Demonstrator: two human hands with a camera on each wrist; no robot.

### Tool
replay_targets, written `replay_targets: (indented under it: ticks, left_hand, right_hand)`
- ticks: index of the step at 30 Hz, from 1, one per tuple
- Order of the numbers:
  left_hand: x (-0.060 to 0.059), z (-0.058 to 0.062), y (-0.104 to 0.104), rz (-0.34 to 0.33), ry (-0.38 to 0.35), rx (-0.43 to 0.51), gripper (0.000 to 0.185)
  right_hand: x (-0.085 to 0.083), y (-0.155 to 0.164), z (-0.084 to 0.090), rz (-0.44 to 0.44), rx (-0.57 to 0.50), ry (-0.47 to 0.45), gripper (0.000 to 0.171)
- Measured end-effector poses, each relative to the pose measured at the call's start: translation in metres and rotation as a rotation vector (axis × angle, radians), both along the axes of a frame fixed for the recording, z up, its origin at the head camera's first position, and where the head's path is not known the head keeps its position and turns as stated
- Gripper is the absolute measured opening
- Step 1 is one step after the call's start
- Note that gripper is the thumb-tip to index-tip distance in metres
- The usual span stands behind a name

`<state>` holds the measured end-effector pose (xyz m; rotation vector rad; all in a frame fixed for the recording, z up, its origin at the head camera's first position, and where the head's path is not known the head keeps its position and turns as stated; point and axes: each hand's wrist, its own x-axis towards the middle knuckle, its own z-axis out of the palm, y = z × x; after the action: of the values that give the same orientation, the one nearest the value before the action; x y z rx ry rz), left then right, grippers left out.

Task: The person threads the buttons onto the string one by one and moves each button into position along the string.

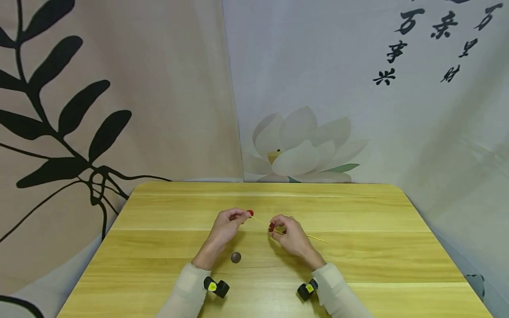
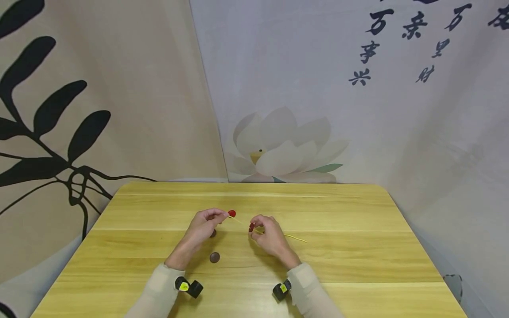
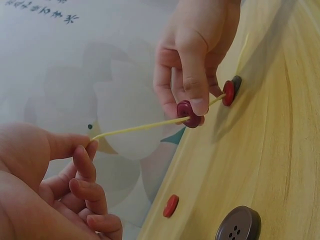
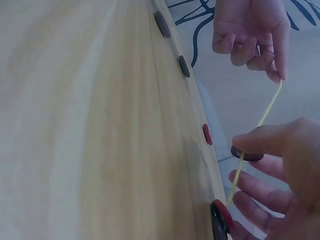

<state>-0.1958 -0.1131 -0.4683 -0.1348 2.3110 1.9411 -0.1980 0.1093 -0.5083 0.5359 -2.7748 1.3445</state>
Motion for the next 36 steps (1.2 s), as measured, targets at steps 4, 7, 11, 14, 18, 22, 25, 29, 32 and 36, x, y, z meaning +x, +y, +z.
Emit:
replay_targets:
  ticks: [4,7,11,14,18,22,25,29,32,36]
  left_hand:
    - [0.000,-0.001,0.000,0.000,-0.001,0.001,0.020]
    - [-0.001,-0.001,-0.001,0.001,-0.001,0.002,0.020]
    - [0.001,0.000,-0.001,-0.007,0.004,0.009,0.020]
    - [0.001,0.000,-0.002,-0.010,0.001,0.016,0.019]
    - [0.002,0.001,-0.003,-0.006,-0.007,0.021,0.018]
    - [0.002,0.001,-0.003,-0.007,-0.008,0.021,0.018]
    - [0.002,0.002,-0.003,-0.011,-0.005,0.018,0.019]
    - [0.002,0.002,-0.003,-0.014,-0.001,0.007,0.022]
    - [0.002,0.002,-0.004,-0.015,-0.004,0.002,0.023]
    - [0.003,0.002,-0.004,-0.017,-0.009,0.002,0.023]
  right_hand:
    - [0.000,0.002,0.000,-0.003,0.008,-0.003,0.028]
    - [0.000,0.003,0.000,-0.004,0.003,-0.015,0.027]
    - [0.000,0.006,-0.001,0.009,-0.008,-0.024,0.025]
    - [0.000,0.009,-0.003,0.018,-0.001,-0.028,0.025]
    - [-0.001,0.013,-0.006,0.021,0.017,-0.039,0.026]
    - [0.000,0.015,-0.005,0.026,0.022,-0.048,0.026]
    - [0.001,0.017,-0.003,0.035,0.032,-0.052,0.026]
    - [0.002,0.020,-0.002,0.048,0.057,-0.054,0.027]
    - [0.002,0.023,-0.002,0.059,0.072,-0.057,0.026]
    - [0.001,0.026,-0.003,0.067,0.078,-0.074,0.025]
